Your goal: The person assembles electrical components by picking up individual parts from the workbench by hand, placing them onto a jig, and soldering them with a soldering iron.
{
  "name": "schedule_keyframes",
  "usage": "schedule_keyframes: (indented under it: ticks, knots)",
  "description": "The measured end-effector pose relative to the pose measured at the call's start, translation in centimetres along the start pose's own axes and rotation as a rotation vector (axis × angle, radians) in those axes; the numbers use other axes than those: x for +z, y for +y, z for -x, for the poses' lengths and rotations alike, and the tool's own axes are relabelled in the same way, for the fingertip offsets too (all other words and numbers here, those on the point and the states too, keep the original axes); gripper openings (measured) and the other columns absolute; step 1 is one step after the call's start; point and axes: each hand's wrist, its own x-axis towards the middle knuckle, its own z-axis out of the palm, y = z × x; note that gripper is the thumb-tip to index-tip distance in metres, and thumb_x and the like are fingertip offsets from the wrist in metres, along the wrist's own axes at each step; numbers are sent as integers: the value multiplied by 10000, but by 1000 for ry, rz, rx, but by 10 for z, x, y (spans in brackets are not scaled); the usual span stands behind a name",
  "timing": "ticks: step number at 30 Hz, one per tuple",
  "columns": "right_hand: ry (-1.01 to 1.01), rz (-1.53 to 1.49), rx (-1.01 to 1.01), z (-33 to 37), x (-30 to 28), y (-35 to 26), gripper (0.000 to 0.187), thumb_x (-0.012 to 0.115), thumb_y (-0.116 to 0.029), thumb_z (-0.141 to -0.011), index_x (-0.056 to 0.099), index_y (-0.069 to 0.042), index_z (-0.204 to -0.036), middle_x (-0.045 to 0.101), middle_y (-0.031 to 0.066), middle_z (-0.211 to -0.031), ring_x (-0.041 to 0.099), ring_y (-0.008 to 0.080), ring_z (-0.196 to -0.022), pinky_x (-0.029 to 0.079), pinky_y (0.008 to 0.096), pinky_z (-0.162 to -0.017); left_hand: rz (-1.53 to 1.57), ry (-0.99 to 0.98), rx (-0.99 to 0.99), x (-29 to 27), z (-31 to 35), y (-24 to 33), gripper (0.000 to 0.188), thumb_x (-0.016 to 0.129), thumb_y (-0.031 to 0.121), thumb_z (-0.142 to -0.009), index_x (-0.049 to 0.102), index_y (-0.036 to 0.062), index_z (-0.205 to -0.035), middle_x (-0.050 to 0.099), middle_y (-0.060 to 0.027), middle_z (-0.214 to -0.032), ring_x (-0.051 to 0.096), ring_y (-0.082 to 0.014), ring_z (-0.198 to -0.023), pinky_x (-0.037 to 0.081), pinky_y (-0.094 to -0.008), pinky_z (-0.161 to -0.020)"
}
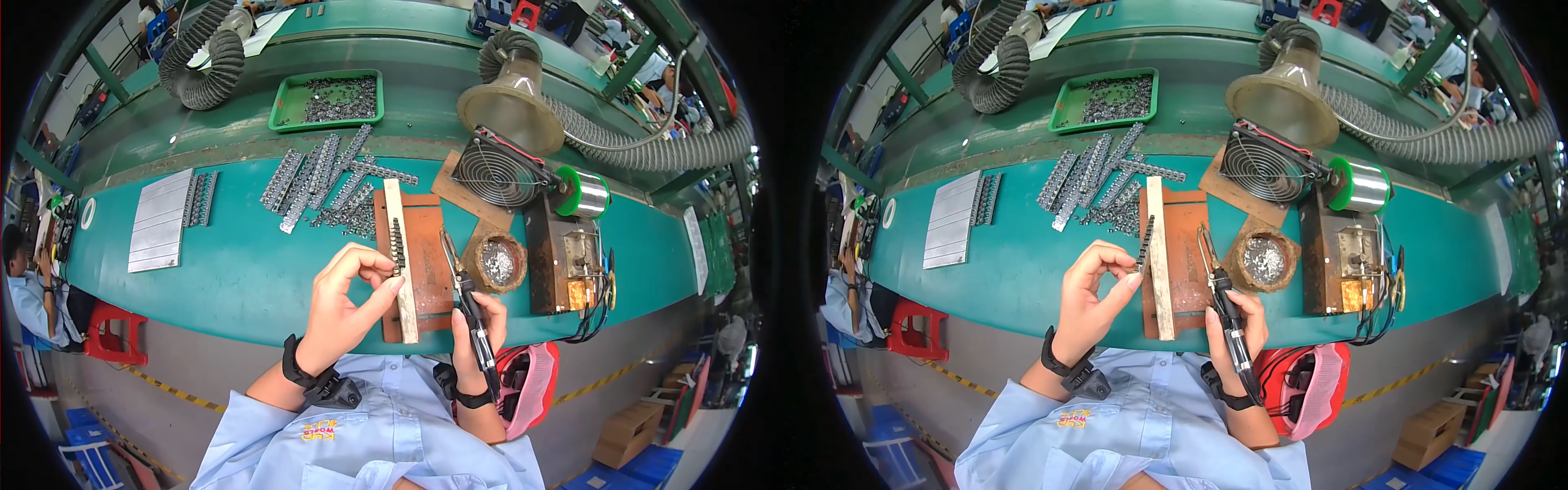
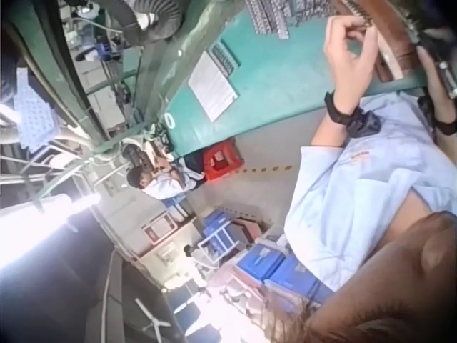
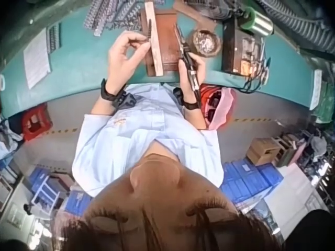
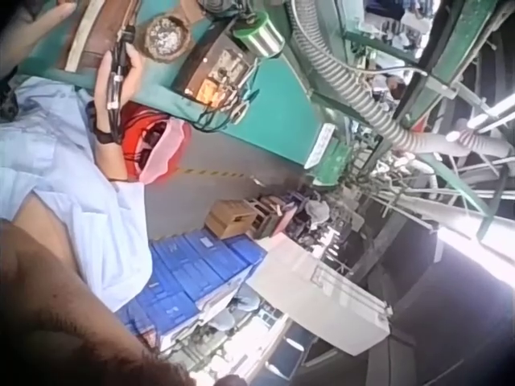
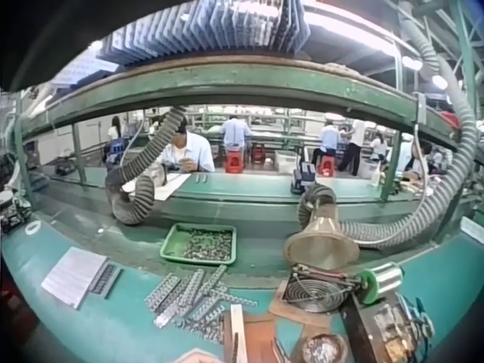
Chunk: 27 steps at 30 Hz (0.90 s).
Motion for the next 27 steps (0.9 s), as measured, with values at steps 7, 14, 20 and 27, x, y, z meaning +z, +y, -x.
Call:
schedule_keyframes:
  ticks: [7,14,20,27]
  knots:
    - [-18,40,57,6,-7,-3,291,603,-68,-796,489,-9,-1057,489,59,-999,483,129,-900,389,260,-818,14,59,-28,-13,8,7,160,616,0,-768,576,-9,-922,564,-61,-841,551,-104,-690,448,-240,-636]
    - [-25,37,55,6,-4,-3,282,591,-75,-801,495,-4,-1057,480,61,-998,469,128,-888,384,258,-815,-131,99,-14,-71,10,-4,185,568,-12,-798,566,-13,-983,550,-60,-869,546,-109,-741,444,-238,-686]
    - [-28,57,57,7,-5,-1,292,587,-67,-800,485,1,-1065,476,59,-993,465,125,-870,383,253,-801,-454,349,-35,-177,-26,-35,179,593,29,-797,561,-2,-971,593,-71,-897,555,-102,-715,450,-236,-664]
    - [-41,45,62,5,-5,-3,290,582,-59,-803,479,0,-1067,475,60,-1002,465,123,-871,384,252,-799,-1160,427,134,-235,-35,-78,184,615,62,-789,553,17,-956,596,-80,-837,568,-147,-689,457,-254,-627]
